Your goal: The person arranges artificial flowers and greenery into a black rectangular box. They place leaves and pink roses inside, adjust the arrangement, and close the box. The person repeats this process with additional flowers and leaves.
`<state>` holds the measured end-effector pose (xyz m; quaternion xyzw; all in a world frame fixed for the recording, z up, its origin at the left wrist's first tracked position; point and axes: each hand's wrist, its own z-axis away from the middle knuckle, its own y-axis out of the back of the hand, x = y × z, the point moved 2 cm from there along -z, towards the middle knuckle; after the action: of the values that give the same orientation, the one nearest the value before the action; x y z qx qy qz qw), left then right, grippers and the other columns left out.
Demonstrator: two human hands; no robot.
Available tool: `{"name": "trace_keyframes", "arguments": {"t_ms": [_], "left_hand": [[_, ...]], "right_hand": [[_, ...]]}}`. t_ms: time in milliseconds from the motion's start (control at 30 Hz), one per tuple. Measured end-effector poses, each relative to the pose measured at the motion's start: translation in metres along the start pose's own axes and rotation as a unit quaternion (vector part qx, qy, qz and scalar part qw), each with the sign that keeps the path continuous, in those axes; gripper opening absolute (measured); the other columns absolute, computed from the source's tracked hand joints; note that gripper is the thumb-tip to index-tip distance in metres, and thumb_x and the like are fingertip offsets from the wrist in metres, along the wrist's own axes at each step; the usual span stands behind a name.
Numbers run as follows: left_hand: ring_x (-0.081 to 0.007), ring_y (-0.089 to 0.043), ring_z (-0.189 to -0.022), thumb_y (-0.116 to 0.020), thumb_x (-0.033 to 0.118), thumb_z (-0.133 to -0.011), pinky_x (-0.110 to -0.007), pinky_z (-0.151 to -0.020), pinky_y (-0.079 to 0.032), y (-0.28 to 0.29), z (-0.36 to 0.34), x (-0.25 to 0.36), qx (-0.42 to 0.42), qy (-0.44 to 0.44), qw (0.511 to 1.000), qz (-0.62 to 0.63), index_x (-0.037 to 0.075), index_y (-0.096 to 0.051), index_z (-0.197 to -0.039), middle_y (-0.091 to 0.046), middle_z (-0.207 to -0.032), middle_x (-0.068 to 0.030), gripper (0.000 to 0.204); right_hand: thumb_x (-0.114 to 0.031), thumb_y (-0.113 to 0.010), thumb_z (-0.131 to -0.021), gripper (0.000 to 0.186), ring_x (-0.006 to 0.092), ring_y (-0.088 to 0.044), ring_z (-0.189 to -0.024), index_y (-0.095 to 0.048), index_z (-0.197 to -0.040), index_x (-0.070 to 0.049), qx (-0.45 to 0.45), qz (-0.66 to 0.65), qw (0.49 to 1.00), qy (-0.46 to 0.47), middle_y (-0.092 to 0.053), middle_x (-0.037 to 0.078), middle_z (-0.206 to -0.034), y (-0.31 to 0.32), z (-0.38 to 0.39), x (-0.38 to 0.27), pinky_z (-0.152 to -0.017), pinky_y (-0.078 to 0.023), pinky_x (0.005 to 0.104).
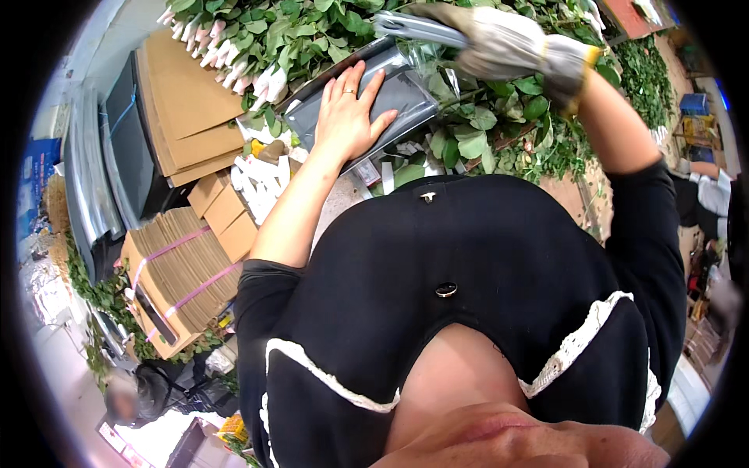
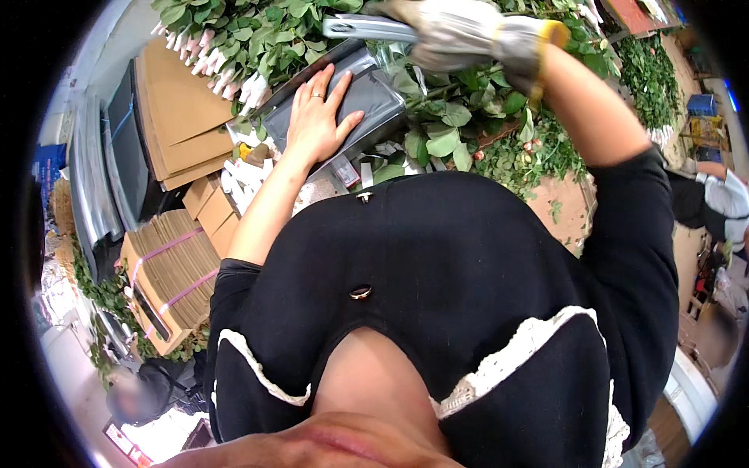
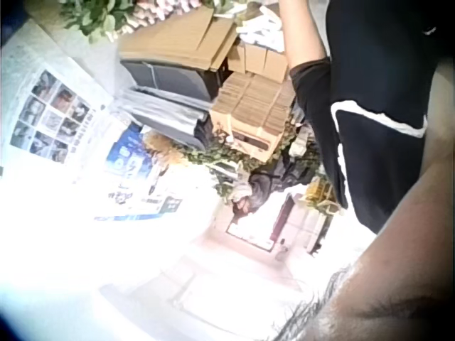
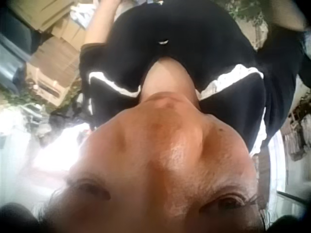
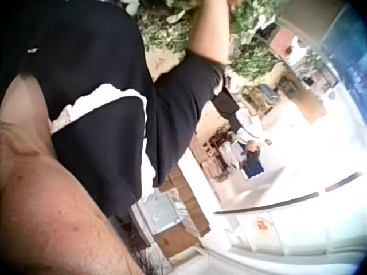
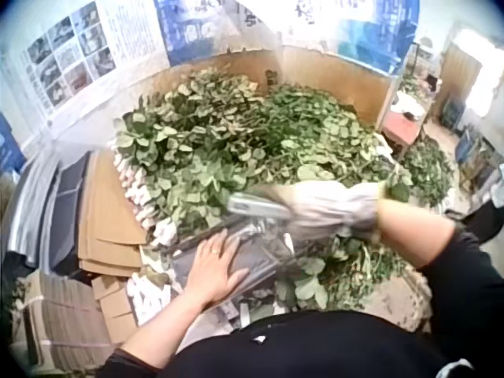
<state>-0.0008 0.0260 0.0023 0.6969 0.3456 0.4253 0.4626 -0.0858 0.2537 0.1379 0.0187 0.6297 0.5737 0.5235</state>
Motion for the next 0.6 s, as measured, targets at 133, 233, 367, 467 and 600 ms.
{"name": "trace_keyframes", "arguments": {"t_ms": [133,233,367,467,600], "left_hand": [[-0.0325,-0.035,-0.136,-0.055,0.048,-0.090,-0.047,-0.114,-0.023,0.013,-0.012,-0.012,-0.004,-0.011,1.000,-0.016,0.026,-0.046,-0.142,-0.038,-0.147,-0.0148,0.057],[-0.0343,-0.037,-0.133,-0.056,0.046,-0.090,-0.048,-0.112,-0.026,0.011,-0.013,-0.020,-0.005,-0.032,0.999,-0.027,0.026,-0.048,-0.141,-0.039,-0.146,-0.0146,0.055],[-0.0333,-0.037,-0.134,-0.053,0.046,-0.091,-0.048,-0.114,-0.024,0.010,-0.013,-0.018,0.004,-0.015,1.000,-0.005,0.025,-0.049,-0.140,-0.039,-0.146,-0.0136,0.053],[-0.0317,-0.035,-0.135,-0.054,0.045,-0.091,-0.048,-0.115,-0.023,0.010,-0.008,-0.019,-0.005,-0.004,1.000,-0.008,0.024,-0.049,-0.140,-0.037,-0.148,-0.0120,0.054],[-0.0301,-0.035,-0.136,-0.056,0.043,-0.090,-0.047,-0.114,-0.023,0.007,0.001,-0.014,0.002,0.002,1.000,0.013,0.024,-0.049,-0.139,-0.037,-0.148,-0.0111,0.053]], "right_hand": [[-0.021,-0.059,-0.080,0.053,0.0330,-0.066,-0.070,-0.051,-0.132,-0.009,-0.111,0.257,0.960,-0.019,-0.066,0.019,-0.079,0.000,-0.012,0.013,-0.062,-0.052,0.0417],[-0.023,-0.060,-0.079,0.050,0.0356,-0.065,-0.070,-0.053,-0.125,-0.006,-0.188,0.249,0.949,-0.030,-0.065,0.019,-0.079,-0.020,-0.041,0.038,-0.063,-0.051,0.0435],[-0.021,-0.060,-0.080,0.057,0.0305,-0.064,-0.073,-0.047,-0.134,-0.008,-0.184,0.191,0.964,0.031,-0.066,0.016,-0.086,-0.006,-0.036,0.060,-0.062,-0.049,0.0372],[-0.019,-0.059,-0.081,0.055,0.0342,-0.065,-0.079,-0.046,-0.134,-0.008,-0.191,0.157,0.967,0.058,-0.066,0.019,-0.090,-0.012,-0.043,0.055,-0.065,-0.051,0.0393],[-0.020,-0.060,-0.079,0.039,0.0398,-0.064,-0.085,-0.055,-0.115,-0.006,-0.157,0.211,0.965,-0.018,-0.067,0.022,-0.090,-0.030,-0.033,0.042,-0.074,-0.050,0.0468]]}}
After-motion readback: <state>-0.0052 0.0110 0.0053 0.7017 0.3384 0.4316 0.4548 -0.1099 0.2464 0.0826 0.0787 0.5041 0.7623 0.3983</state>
